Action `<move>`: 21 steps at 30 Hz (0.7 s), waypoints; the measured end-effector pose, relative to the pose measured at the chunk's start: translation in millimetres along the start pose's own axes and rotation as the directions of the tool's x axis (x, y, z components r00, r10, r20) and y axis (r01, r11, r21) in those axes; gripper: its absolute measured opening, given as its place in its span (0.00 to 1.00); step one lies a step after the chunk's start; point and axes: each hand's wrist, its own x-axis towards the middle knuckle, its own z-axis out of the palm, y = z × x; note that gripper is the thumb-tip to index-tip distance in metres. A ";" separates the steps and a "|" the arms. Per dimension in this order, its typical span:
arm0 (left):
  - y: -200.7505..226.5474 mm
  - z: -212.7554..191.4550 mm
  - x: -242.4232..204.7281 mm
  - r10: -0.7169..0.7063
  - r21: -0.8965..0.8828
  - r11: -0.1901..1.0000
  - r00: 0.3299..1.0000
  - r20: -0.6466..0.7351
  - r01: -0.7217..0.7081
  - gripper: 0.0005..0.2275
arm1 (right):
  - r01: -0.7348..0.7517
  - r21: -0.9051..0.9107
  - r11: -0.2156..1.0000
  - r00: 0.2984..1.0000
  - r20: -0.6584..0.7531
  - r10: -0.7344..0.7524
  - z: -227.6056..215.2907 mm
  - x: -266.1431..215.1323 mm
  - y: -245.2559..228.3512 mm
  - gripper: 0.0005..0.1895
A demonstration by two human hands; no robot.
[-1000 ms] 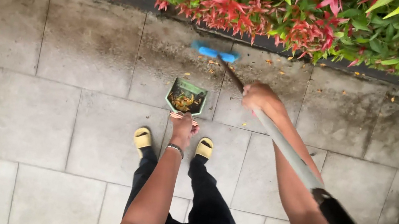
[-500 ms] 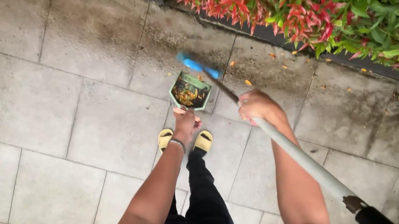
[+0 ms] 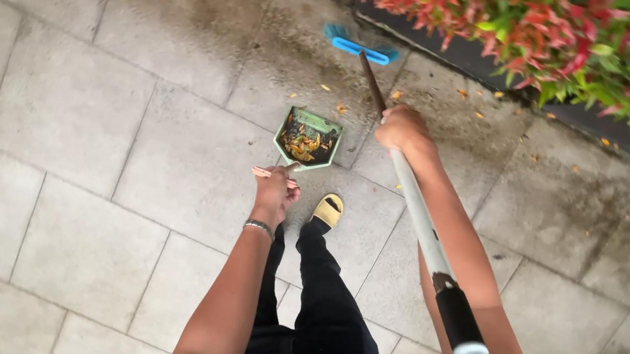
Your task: Sweeping dry leaves and debris into a dustpan using a broom in an outdoor tiled area.
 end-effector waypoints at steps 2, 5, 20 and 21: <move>8.7 -13.6 -12.3 -0.006 -0.039 0.999 1.000 -0.012 0.006 0.08 | 0.053 -0.051 0.997 0.998 0.030 -0.051 10.0 -3.0 -24.6 0.31; 4.6 -37.0 -14.2 -0.027 -0.088 0.996 0.999 -0.027 0.024 0.09 | 0.144 -0.107 0.984 0.986 0.096 -0.134 38.8 -14.7 -53.7 0.27; -46.9 -79.2 -20.3 -0.001 -0.026 1.000 1.000 0.018 0.002 0.05 | 0.233 -0.552 0.800 0.956 0.282 -0.084 8.6 -131.6 -72.8 0.22; -54.4 -77.0 -21.0 0.000 -0.008 1.000 1.000 0.027 0.000 0.06 | 0.146 -0.459 0.876 0.972 0.231 -0.041 -4.9 -151.1 -72.4 0.23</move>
